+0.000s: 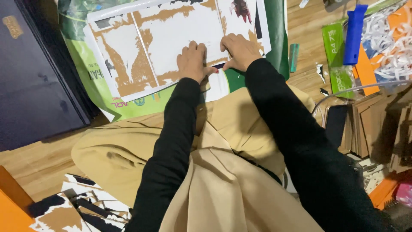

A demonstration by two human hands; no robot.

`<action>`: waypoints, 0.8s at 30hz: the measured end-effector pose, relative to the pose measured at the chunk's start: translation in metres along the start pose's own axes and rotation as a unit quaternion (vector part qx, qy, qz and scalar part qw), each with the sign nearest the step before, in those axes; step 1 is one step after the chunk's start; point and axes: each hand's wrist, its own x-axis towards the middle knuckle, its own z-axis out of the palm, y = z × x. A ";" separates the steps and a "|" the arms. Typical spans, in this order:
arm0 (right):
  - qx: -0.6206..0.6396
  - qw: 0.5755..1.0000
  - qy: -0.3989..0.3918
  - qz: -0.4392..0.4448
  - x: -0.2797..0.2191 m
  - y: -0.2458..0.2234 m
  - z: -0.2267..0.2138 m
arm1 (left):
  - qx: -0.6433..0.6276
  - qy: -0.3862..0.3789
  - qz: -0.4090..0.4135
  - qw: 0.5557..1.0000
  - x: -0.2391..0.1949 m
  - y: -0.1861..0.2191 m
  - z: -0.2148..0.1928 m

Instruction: Manually assembling folders by applying adhesive to cardboard bases and attaching printed paper covers.

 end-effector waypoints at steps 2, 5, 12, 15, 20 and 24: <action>-0.060 0.998 0.009 -0.022 -0.004 0.021 -0.006 | -0.005 -0.013 -0.009 1.000 0.003 0.002 -0.001; -0.111 0.994 0.006 -0.021 -0.014 0.045 -0.015 | -0.011 -0.034 -0.024 0.999 0.005 0.002 -0.002; -0.084 0.995 -0.049 0.019 -0.002 0.058 -0.018 | 0.017 -0.046 -0.038 0.998 0.011 0.010 0.015; -0.076 0.996 -0.049 0.014 -0.003 0.060 -0.017 | -0.028 0.017 -0.015 0.999 0.005 0.039 0.019; -0.129 0.991 -0.010 -0.029 -0.004 0.069 -0.020 | -0.052 0.017 -0.045 0.997 0.018 0.046 0.025; -0.147 0.989 -0.001 -0.016 -0.014 0.099 -0.025 | -0.063 0.005 -0.078 0.995 0.019 0.046 0.029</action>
